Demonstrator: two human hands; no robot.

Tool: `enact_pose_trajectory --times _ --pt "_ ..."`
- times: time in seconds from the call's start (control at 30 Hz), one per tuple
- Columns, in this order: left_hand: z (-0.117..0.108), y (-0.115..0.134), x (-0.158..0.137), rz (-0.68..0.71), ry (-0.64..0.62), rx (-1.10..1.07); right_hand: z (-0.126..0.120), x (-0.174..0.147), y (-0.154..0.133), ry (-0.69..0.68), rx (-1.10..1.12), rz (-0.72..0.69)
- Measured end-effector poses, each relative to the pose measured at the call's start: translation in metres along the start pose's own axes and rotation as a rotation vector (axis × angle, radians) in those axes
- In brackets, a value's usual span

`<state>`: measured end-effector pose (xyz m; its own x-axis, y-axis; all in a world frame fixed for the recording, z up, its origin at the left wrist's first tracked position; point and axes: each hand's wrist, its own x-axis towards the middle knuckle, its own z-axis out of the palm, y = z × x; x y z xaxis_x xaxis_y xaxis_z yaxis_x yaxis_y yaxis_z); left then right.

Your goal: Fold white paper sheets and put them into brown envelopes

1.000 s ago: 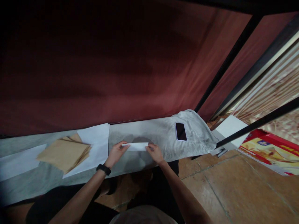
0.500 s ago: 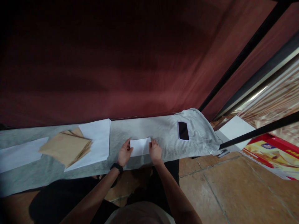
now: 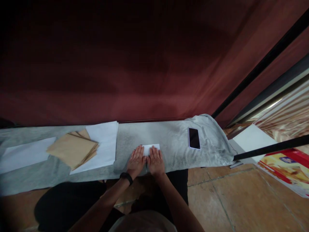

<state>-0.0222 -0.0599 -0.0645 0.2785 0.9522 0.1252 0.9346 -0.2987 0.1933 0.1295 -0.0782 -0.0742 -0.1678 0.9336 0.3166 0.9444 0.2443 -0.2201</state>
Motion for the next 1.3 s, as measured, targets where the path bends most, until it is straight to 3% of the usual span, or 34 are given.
enact_pose_trajectory --times 0.27,0.4,0.6,0.73,0.97,1.3 --pt "-0.006 -0.017 -0.007 -0.006 -0.007 0.069 -0.004 -0.008 0.029 0.062 -0.078 -0.003" --pt "-0.005 -0.011 -0.008 -0.016 0.015 0.063 -0.007 -0.011 0.038 0.063 -0.084 0.003" --pt "-0.001 0.016 -0.021 0.149 0.019 -0.041 -0.011 -0.01 0.036 0.037 -0.059 0.022" --pt "-0.007 0.017 -0.026 0.218 0.007 -0.054 -0.014 -0.008 0.028 0.019 -0.021 0.056" --pt "-0.013 0.013 -0.023 0.296 -0.01 -0.082 -0.012 -0.001 0.0 -0.126 0.08 -0.105" --pt "-0.016 0.009 -0.026 0.333 -0.043 -0.073 -0.012 -0.003 0.021 -0.094 -0.002 -0.066"
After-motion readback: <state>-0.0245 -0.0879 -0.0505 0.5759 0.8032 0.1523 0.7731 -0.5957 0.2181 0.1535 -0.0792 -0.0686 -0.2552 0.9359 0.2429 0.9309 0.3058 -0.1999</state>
